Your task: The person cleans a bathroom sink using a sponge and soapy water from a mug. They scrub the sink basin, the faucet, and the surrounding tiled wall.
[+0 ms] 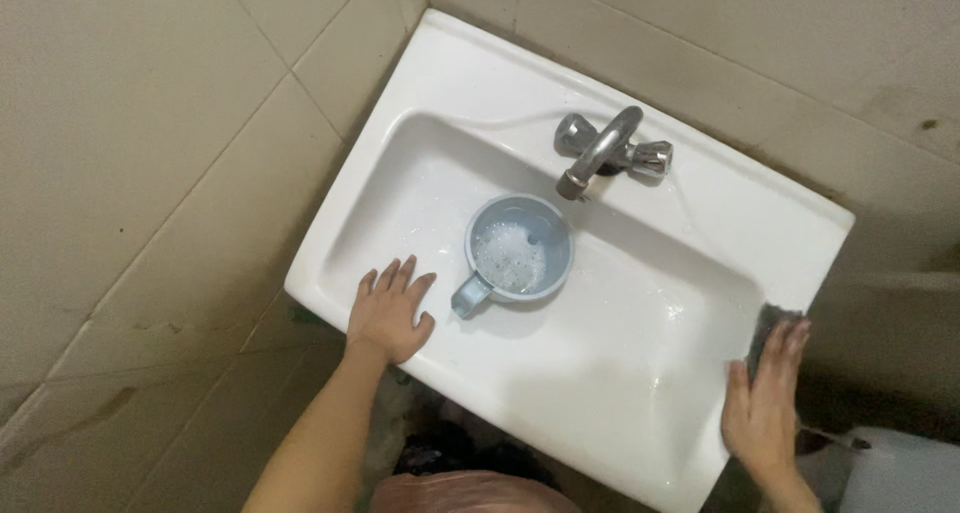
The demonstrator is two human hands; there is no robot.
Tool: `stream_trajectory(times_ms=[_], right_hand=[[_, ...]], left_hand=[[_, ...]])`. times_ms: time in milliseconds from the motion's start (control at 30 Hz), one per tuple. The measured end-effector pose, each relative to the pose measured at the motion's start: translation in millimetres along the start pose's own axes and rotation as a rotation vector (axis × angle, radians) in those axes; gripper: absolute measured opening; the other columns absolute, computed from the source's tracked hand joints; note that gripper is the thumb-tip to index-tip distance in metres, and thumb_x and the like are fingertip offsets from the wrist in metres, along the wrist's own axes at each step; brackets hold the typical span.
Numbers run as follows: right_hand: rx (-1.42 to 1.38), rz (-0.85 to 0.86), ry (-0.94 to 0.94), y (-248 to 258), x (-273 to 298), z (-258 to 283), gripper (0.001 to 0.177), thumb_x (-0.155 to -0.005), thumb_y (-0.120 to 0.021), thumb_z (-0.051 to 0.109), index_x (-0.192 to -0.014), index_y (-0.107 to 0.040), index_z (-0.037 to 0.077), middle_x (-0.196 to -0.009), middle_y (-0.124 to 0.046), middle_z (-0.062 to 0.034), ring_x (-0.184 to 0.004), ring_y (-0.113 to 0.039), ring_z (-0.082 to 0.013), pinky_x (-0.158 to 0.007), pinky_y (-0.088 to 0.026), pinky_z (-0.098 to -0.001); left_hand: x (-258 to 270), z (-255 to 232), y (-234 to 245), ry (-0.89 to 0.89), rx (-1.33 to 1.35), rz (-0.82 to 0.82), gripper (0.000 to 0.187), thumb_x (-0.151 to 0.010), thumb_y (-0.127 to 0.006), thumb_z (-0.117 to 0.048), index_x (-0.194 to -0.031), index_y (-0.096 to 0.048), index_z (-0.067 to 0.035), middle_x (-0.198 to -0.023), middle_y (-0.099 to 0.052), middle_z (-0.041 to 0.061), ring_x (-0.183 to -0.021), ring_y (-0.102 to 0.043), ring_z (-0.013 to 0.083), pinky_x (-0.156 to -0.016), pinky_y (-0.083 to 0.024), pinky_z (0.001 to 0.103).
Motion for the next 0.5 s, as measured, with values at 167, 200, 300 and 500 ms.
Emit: stream_trajectory(times_ms=[167,200,300,500], right_hand=[[-0.1,-0.005,0.045,-37.6,84.2,-31.4,0.083,-0.103,-0.03,0.051,-0.158,-0.012,-0.009,-0.166,-0.001,-0.0367,-0.154,0.0,-0.0533,-0.121,-0.009,-0.0627],[-0.106,-0.016,0.102,-45.0,97.1,-39.6,0.084,-0.103,-0.033,0.051,-0.157,-0.016,-0.011,-0.165,-0.004,-0.0392,-0.153,-0.001,-0.0549,-0.121,-0.009,-0.0641],[0.013,-0.023,0.234,-53.5,123.1,-60.1,0.087,-0.094,-0.043,0.05,-0.157,-0.021,-0.007,-0.163,-0.013,-0.0349,-0.152,-0.007,-0.0524,-0.119,-0.007,-0.0657],[-0.047,0.062,0.179,-23.6,111.6,-48.1,0.07,-0.096,-0.049,0.039,-0.154,-0.032,0.004,-0.166,-0.023,-0.0226,-0.154,-0.015,-0.0471,-0.122,-0.013,-0.0596]], left_hand=[[-2.8,0.1,-3.2,0.001,-0.015,-0.006,0.069,-0.088,-0.05,-0.042,-0.154,-0.035,-0.029,-0.167,-0.021,0.008,-0.154,-0.018,0.0263,-0.125,-0.014,0.05],[-2.9,-0.5,-4.1,0.004,-0.024,-0.001,0.07,-0.088,-0.05,-0.042,-0.155,-0.035,-0.029,-0.167,-0.021,0.008,-0.154,-0.018,0.0262,-0.125,-0.014,0.05],[-3.6,-0.5,-4.3,0.011,-0.039,0.002,0.07,-0.088,-0.05,-0.043,-0.155,-0.034,-0.029,-0.167,-0.021,0.008,-0.154,-0.018,0.0259,-0.125,-0.014,0.049],[-3.5,-0.9,-8.5,0.015,-0.036,-0.024,0.069,-0.087,-0.049,-0.043,-0.154,-0.036,-0.029,-0.167,-0.022,0.006,-0.154,-0.019,0.0252,-0.125,-0.015,0.049]])
Point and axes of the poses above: each hand's wrist, its own x-axis away from the middle knuckle, its own y-axis out of the back of the hand, z = x × y, the point moved 2 cm from there along -x, towards the middle knuckle
